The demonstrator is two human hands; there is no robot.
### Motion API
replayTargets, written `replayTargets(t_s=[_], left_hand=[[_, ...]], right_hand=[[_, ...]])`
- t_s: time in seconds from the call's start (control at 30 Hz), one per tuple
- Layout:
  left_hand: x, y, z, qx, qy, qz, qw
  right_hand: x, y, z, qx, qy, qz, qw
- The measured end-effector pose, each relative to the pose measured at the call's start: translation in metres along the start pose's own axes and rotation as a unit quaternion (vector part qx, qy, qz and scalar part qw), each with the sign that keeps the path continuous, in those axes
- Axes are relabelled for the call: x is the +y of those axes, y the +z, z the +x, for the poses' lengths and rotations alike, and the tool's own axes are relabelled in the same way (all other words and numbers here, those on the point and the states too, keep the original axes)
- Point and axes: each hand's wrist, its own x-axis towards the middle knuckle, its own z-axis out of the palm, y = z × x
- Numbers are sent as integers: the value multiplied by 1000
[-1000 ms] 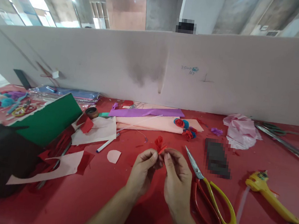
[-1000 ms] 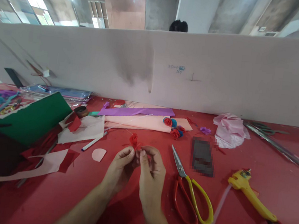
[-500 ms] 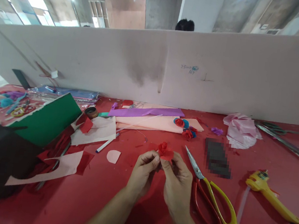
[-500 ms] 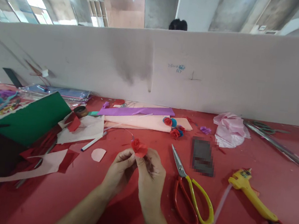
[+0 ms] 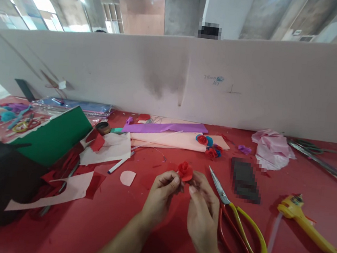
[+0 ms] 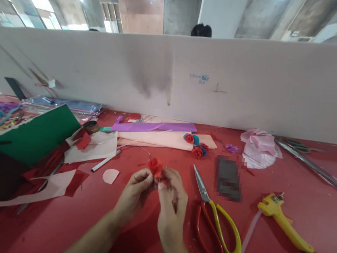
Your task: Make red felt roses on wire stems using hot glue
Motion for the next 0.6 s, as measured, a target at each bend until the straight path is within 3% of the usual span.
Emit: replayTargets(t_s=[0.23,0.37,0.6], left_hand=[[-1,-1,1,-8,-4,48,999],[-1,-1,1,-14,-10,37,999],[-1,-1,2,2,-7,21,1000]], right_hand=[[3,-4,5,19,91,150,984],[2,0,5,62,141,188,970],[-2,6,-1,60,132,183,972]])
